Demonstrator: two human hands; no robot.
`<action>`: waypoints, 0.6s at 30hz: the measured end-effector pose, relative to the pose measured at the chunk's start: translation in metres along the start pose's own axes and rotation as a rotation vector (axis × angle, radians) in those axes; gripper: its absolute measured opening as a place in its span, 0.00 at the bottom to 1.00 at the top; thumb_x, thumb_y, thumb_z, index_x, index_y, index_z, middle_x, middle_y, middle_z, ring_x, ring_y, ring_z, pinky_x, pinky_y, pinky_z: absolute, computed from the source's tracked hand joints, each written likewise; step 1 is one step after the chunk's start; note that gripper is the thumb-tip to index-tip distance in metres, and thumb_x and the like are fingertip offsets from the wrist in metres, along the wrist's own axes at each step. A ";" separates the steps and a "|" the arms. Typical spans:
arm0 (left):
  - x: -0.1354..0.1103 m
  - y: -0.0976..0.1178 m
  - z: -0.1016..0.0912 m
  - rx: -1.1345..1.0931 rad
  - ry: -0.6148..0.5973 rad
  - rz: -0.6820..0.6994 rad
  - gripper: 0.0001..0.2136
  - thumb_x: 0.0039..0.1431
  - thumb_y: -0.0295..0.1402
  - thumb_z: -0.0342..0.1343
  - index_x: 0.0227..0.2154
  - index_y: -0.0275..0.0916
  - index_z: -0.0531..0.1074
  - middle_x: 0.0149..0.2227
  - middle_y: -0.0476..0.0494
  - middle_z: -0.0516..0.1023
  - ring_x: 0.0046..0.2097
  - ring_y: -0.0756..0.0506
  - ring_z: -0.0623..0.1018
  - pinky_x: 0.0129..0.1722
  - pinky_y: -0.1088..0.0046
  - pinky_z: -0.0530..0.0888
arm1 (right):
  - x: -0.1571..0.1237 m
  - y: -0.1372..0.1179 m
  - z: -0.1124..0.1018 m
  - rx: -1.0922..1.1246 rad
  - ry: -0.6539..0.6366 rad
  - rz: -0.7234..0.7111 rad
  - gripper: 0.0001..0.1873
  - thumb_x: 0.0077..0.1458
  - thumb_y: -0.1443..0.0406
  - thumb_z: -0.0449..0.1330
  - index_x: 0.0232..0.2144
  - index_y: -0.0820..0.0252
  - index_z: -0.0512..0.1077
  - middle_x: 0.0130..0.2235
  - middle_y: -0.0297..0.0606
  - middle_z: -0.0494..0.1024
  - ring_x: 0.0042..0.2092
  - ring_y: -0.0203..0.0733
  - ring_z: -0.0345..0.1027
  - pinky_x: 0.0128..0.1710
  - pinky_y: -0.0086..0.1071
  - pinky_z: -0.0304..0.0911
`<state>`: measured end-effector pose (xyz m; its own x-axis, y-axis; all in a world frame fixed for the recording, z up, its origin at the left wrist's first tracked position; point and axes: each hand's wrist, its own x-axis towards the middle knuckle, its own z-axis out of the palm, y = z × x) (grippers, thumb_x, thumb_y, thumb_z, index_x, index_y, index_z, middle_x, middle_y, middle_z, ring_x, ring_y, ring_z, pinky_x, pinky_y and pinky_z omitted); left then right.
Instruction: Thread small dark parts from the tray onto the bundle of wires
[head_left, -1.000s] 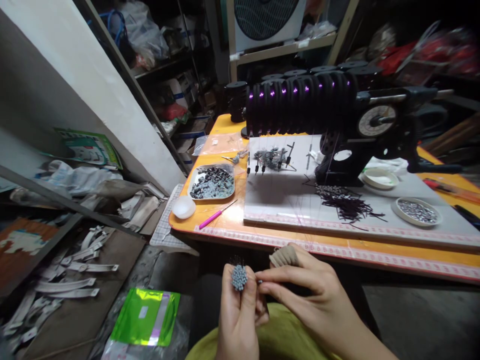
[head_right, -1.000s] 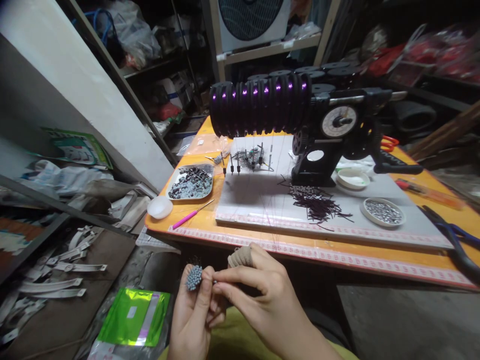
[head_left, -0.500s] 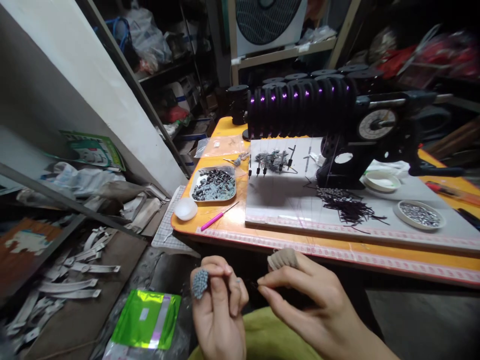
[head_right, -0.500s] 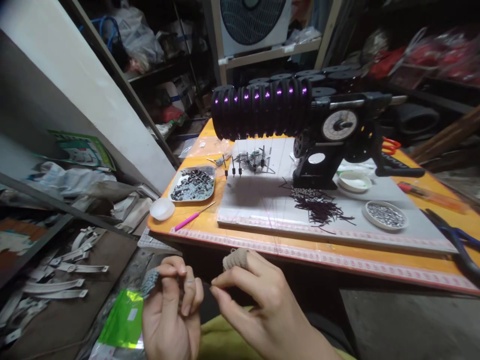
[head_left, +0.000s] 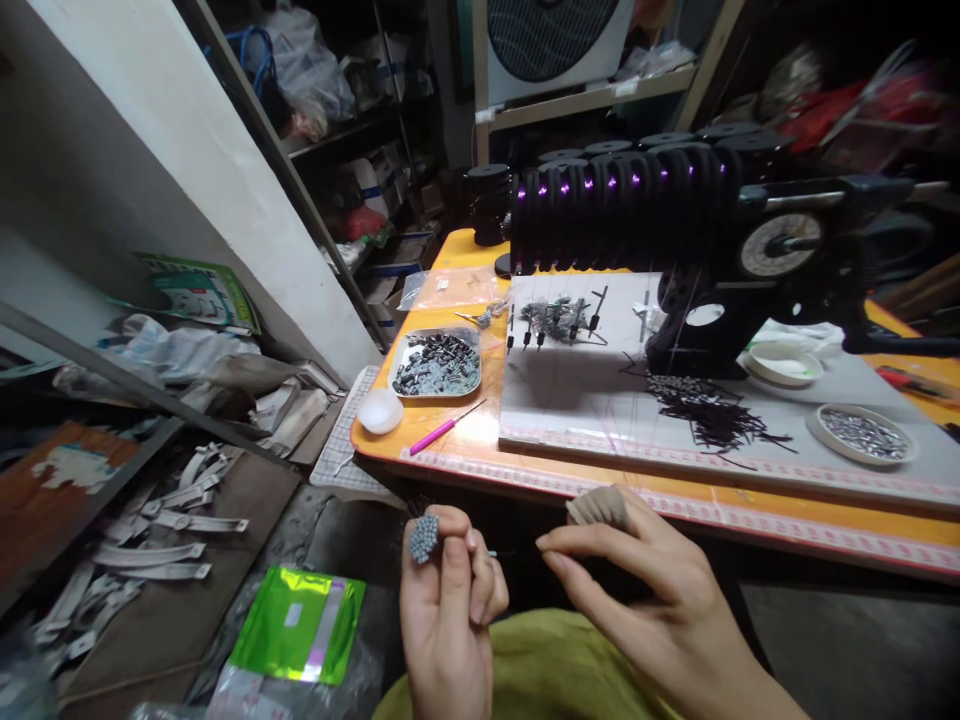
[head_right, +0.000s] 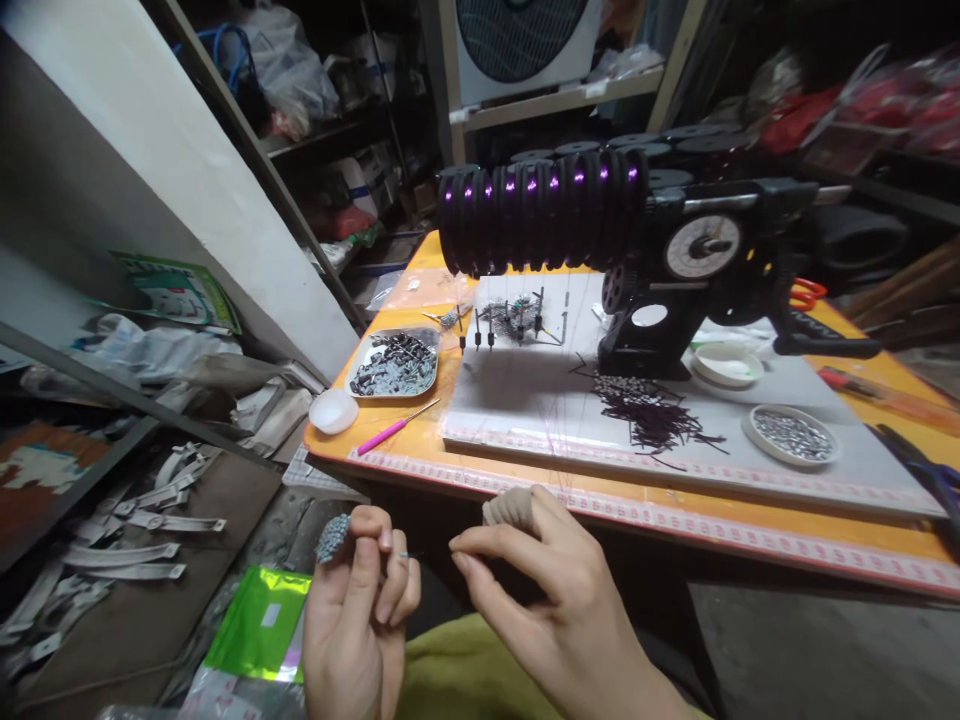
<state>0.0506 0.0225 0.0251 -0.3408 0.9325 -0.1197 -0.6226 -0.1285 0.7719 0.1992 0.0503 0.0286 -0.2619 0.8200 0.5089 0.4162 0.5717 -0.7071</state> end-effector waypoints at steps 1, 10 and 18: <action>0.000 0.000 0.000 -0.010 -0.005 -0.022 0.05 0.60 0.35 0.61 0.33 0.40 0.73 0.27 0.53 0.66 0.20 0.60 0.56 0.19 0.86 0.57 | 0.000 0.000 0.000 0.029 0.026 0.041 0.08 0.57 0.71 0.62 0.36 0.53 0.76 0.30 0.33 0.74 0.32 0.37 0.69 0.31 0.30 0.64; -0.003 -0.005 0.002 0.093 0.017 0.037 0.06 0.60 0.37 0.61 0.32 0.41 0.72 0.25 0.55 0.64 0.19 0.59 0.57 0.19 0.85 0.58 | -0.001 -0.010 0.002 0.105 0.171 0.066 0.09 0.54 0.72 0.63 0.35 0.52 0.77 0.29 0.32 0.76 0.29 0.36 0.70 0.28 0.29 0.65; -0.006 -0.008 0.003 0.155 0.053 0.117 0.07 0.59 0.38 0.61 0.31 0.42 0.71 0.30 0.54 0.66 0.20 0.60 0.60 0.19 0.85 0.60 | -0.002 -0.009 0.003 0.058 0.135 0.018 0.09 0.55 0.73 0.63 0.36 0.53 0.76 0.30 0.33 0.75 0.30 0.35 0.68 0.28 0.28 0.64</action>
<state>0.0597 0.0193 0.0220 -0.4436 0.8946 -0.0530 -0.4617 -0.1775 0.8691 0.1930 0.0436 0.0325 -0.1333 0.8215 0.5544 0.3679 0.5605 -0.7420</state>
